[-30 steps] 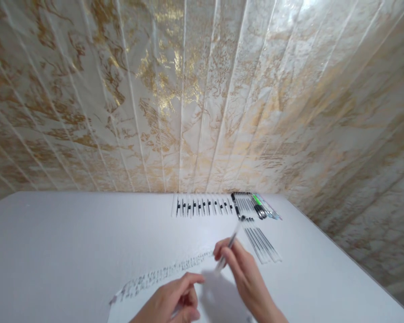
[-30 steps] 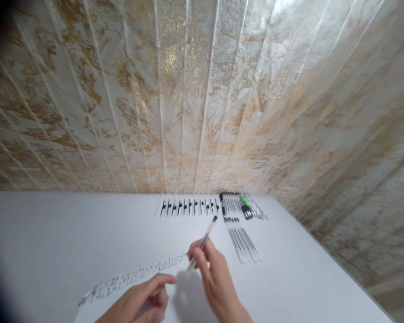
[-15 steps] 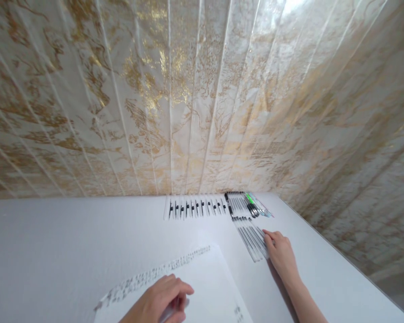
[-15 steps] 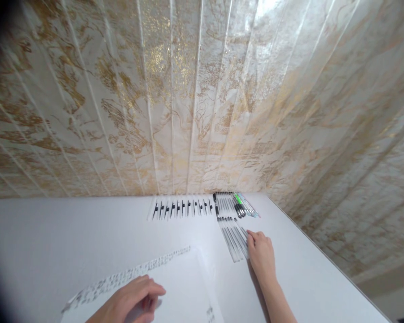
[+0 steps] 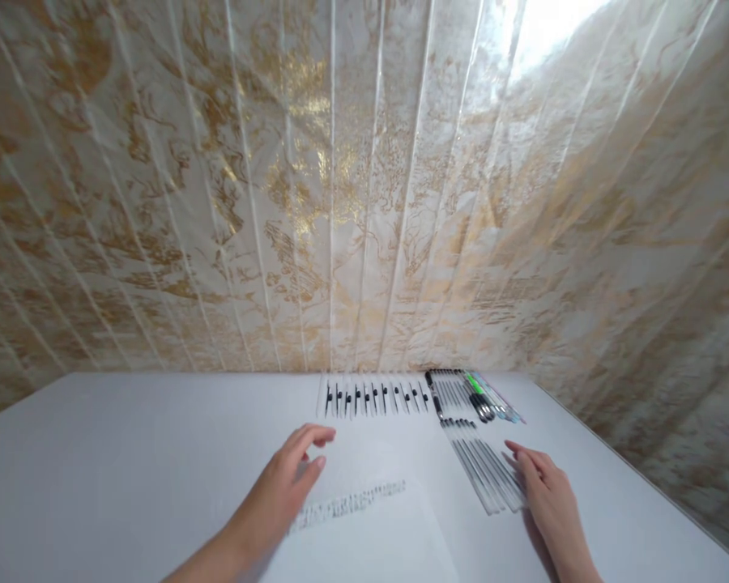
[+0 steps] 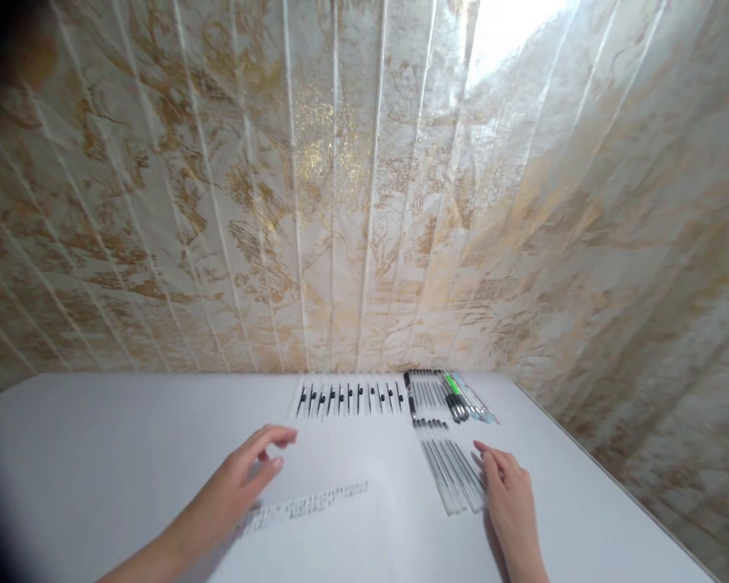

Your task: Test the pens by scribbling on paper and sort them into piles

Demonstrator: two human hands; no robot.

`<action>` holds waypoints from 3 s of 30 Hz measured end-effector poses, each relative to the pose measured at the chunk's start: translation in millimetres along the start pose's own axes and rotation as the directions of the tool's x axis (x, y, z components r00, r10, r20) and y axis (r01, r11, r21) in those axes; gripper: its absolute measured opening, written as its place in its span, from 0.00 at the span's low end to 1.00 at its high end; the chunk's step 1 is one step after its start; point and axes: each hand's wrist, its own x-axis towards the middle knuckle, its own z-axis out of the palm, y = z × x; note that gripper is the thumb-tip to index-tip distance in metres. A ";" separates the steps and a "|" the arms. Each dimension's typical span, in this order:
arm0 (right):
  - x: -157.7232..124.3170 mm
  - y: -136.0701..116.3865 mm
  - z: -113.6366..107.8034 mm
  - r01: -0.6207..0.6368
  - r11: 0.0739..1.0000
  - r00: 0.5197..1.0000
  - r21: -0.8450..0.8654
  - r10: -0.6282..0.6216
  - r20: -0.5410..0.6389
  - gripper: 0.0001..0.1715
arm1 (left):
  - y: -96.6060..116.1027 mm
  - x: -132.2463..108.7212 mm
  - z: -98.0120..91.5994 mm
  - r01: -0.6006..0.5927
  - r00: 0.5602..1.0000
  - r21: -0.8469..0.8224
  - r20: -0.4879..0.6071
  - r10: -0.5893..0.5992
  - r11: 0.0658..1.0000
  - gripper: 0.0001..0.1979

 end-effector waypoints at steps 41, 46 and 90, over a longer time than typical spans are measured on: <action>4.9 8.1 7.7 -0.054 0.992 0.999 0.114 0.053 0.013 0.25 | -91.6 65.5 25.9 -0.099 0.995 0.360 0.053 0.085 0.928 0.23; 5.5 7.8 5.0 -0.065 0.985 0.998 0.157 0.060 0.033 0.24 | -75.2 23.8 11.2 -0.186 0.980 0.266 0.116 0.160 0.946 0.22; -11.7 -208.5 61.0 0.266 0.891 0.665 0.368 -0.446 0.599 0.07 | -54.6 -10.2 1.4 0.037 0.993 0.216 -0.121 -0.011 0.976 0.06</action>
